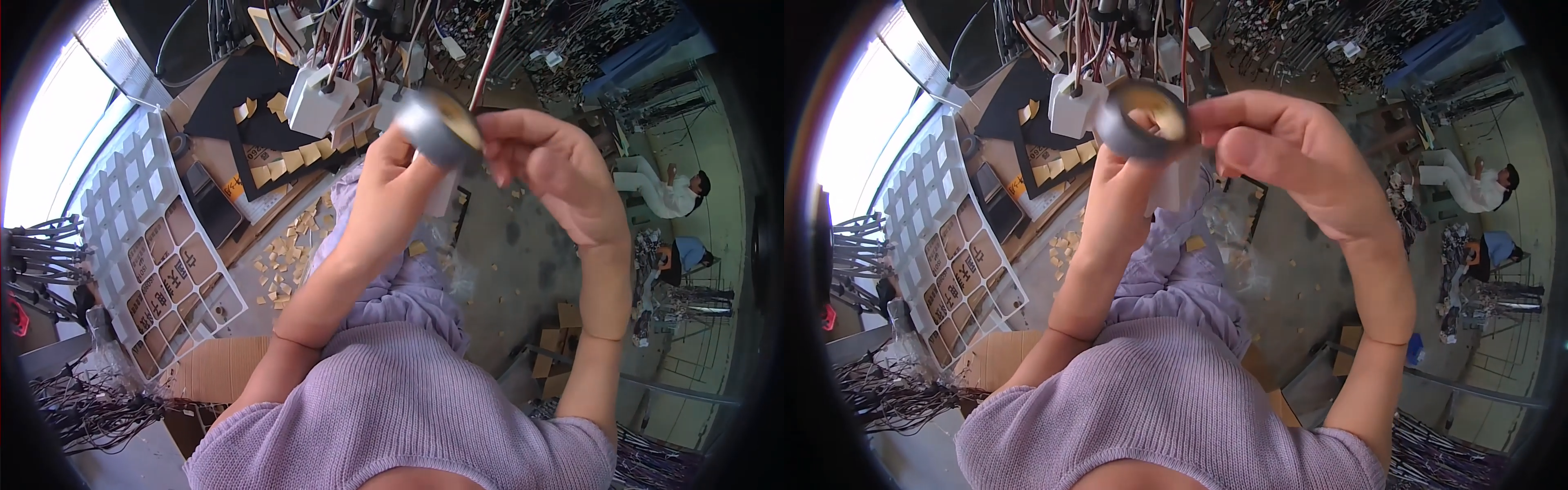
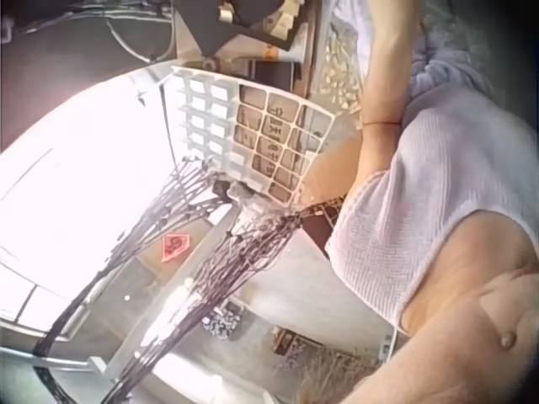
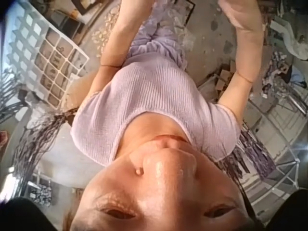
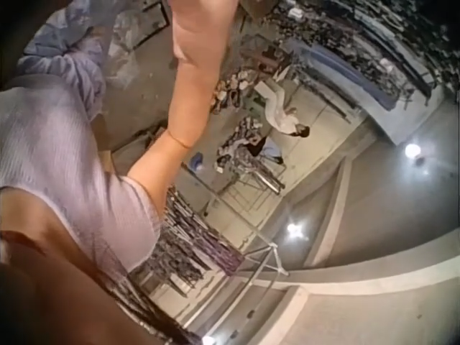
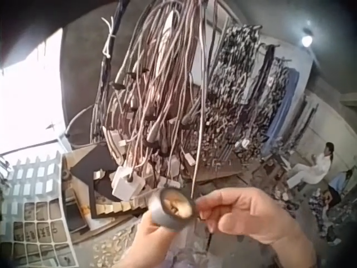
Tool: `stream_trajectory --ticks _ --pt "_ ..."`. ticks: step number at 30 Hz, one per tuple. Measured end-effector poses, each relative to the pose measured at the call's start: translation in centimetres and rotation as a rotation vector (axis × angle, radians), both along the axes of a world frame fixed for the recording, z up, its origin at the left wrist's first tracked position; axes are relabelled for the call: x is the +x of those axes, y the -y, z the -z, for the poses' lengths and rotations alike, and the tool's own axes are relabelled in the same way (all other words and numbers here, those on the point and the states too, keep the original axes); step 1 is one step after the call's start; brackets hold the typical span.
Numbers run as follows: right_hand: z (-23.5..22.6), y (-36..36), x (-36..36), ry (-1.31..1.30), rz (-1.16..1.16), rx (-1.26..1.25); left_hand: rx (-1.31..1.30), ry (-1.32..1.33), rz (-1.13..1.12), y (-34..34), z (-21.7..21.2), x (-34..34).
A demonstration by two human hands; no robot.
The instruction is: Applying adhesive tape to secure a cable into a white plastic housing as part of a wiring assembly.
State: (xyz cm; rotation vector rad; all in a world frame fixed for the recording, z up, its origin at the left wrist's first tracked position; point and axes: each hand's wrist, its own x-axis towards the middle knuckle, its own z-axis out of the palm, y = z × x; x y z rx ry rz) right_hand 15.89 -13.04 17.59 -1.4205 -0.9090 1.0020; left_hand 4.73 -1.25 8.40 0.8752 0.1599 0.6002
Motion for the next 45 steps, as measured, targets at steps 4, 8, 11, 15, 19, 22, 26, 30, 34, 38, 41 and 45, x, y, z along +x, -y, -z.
stream_trajectory --ticks 4,8,11,15,19,22,26,30,34,38,41,45 --pt "1.9 -1.7 2.1 0.838 0.219 0.246 -0.130 0.071 0.348 -0.3 0.4 0.3" --pt "1.2 -3.4 3.3 0.466 -0.134 0.179 -0.145 0.026 0.341 0.0 0.3 0.0" --pt "-1.6 -1.6 5.1 0.823 -0.220 -0.032 -0.087 0.056 0.334 -1.1 0.7 0.0" --pt "-1.6 -0.8 5.0 0.565 -0.313 0.114 -0.092 0.070 0.352 -2.1 0.7 0.5" --pt "-1.8 -0.2 3.1 0.263 -0.249 0.031 -0.124 0.075 0.333 -1.8 0.8 0.2" --pt "-1.5 -0.8 2.4 0.221 -0.071 -0.098 -0.214 0.105 0.418 -1.2 1.4 0.3" --pt "0.9 -2.6 2.2 0.453 -0.139 0.221 -0.317 0.205 0.655 -0.7 1.3 -0.4" --pt "2.0 -2.8 1.6 0.214 -0.509 0.295 -0.477 0.155 0.895 -0.4 0.7 -1.2" --pt "1.0 -2.2 1.3 0.531 -0.354 0.251 -0.474 0.084 0.954 -0.6 -0.4 -2.3" --pt "1.5 -0.9 0.7 0.603 -0.226 0.219 -0.348 -0.065 0.738 -1.3 -0.8 -3.6" --pt "0.0 -0.1 -0.3 0.789 -0.177 0.164 -0.128 -0.151 0.576 -1.8 -2.2 -4.1" --pt "-0.1 -1.0 -0.2 1.206 -0.070 0.264 0.229 -0.225 0.409 -2.1 -1.2 -3.1"
